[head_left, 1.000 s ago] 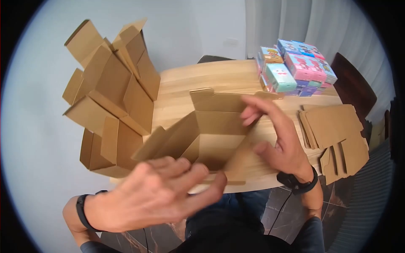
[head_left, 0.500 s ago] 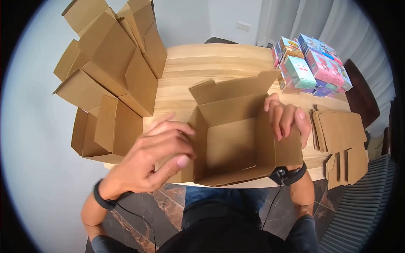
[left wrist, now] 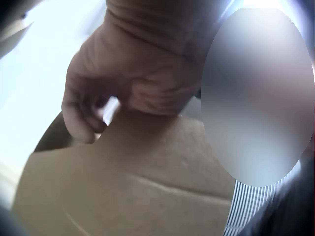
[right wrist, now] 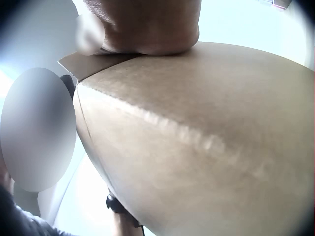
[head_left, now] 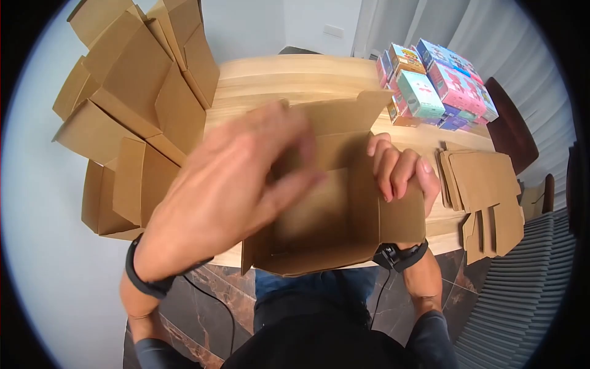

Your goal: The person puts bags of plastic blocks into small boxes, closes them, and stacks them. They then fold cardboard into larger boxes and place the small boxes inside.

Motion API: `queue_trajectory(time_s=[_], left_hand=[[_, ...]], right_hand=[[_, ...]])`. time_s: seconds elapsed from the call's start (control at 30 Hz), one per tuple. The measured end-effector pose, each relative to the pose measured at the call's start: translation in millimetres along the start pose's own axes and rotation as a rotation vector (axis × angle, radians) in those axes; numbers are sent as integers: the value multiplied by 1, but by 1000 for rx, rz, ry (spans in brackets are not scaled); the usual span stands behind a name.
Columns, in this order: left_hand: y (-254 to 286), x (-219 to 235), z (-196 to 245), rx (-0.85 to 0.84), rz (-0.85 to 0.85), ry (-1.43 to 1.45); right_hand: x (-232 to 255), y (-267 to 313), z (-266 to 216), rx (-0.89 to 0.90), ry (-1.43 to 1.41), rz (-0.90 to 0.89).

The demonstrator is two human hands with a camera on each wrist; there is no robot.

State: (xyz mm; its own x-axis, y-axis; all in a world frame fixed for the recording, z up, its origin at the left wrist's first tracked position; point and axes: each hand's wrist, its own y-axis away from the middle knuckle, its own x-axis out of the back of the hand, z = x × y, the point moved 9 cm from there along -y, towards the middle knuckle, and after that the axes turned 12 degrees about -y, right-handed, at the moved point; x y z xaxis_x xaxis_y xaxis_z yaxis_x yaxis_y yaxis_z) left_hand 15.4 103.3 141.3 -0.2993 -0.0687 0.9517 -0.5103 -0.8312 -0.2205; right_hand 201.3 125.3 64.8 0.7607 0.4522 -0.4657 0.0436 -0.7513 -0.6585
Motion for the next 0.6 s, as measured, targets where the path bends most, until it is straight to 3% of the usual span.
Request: queue_trajectory(time_s=[0.1,0.13,0.2,0.23,0.27,0.33,0.37,0.43,0.53,0.6], left_hand=[[-4,35,22,-93,423,-396],[-11,24,17,-154,346,-334],[-25,-4,11,-203,-106,-251],[-29,2,11,-199,-105,-250],[-29,-13,6,-178,-340,-224],[-21,-31,-4,-292,-496,-162],[-17,-37,-12,-292,-504,-163],[-12,-32,-6,-452,-378,-61],[-4,-34,-8,-562,-311,-222],[-1,-22,-3,-528,-343,-144]], right_hand=[[-2,0,0,24,2,-13],[-3,2,4,1,-41,-61],[-4,5,4,-17,-61,31],[1,6,5,-28,-82,119],[2,12,2,-47,-107,102],[6,20,2,-32,-48,118],[9,26,1,-19,16,137],[16,33,7,-75,-14,215],[17,27,-3,109,84,306],[-6,19,-3,65,16,60]])
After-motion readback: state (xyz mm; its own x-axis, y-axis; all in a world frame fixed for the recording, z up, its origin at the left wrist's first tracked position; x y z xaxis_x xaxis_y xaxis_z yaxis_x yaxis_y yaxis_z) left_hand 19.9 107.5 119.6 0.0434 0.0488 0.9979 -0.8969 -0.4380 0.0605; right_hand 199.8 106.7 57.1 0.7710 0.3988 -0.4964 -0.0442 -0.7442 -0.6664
